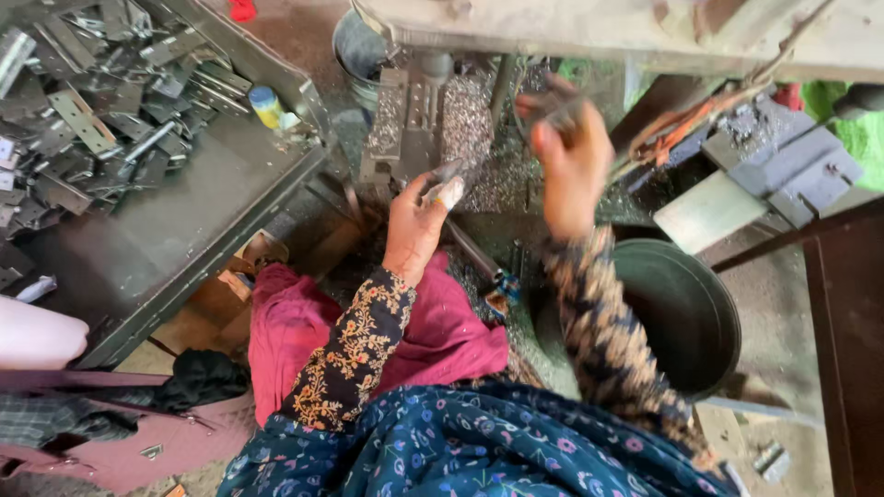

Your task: The person sits at a bench grinding machine and deburrs small metal hinge plates one at a time, holding each piece against the spinning grinding wheel, then placing the finished piece on the table with a pile of completed parts.

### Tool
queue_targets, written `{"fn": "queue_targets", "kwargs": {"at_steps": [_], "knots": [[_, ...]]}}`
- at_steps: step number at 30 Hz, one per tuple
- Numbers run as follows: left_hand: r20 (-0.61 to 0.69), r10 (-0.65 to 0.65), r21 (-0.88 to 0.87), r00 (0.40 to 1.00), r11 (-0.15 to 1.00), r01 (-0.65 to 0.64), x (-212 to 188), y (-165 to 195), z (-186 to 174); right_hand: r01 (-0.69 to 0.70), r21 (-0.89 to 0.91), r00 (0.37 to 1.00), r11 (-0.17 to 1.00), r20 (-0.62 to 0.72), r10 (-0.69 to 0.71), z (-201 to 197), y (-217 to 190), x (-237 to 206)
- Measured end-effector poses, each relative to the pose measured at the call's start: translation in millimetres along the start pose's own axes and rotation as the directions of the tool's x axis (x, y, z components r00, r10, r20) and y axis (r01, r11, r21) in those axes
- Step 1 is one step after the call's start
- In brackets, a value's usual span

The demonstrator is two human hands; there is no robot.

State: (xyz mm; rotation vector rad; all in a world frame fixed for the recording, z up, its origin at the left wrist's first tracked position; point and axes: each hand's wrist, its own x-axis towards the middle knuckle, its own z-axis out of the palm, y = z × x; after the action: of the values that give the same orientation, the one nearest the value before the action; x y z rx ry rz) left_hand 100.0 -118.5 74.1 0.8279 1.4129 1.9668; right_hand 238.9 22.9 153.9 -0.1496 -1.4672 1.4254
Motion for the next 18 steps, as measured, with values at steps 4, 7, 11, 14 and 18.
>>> {"fn": "queue_targets", "kwargs": {"at_steps": [4, 7, 11, 14, 18], "knots": [[0.060, 0.053, -0.002, 0.997, 0.999, -0.053, -7, -17, -12, -0.134, 0.007, 0.991, 0.991, 0.026, 0.134, -14, -3, 22], [0.065, 0.003, -0.009, 0.998, 1.000, -0.002, -9, -25, -16, 0.197, -0.110, 0.980, 0.974, 0.024, -0.196, -20, -12, 19], [0.069, -0.039, 0.029, 0.997, 0.999, 0.037, -9, -34, -17, -0.288, 0.289, 0.956, 0.913, 0.036, 0.290, -24, -17, 17], [0.091, 0.041, 0.115, 0.995, 0.992, -0.051, -11, -36, -19, -0.189, 0.042, 0.982, 0.981, 0.017, 0.188, -26, -14, 17], [0.043, 0.075, 0.141, 0.996, 0.987, -0.080, -10, -27, -11, -0.033, -0.149, 0.999, 0.988, 0.010, 0.035, -26, -14, 8]]}}
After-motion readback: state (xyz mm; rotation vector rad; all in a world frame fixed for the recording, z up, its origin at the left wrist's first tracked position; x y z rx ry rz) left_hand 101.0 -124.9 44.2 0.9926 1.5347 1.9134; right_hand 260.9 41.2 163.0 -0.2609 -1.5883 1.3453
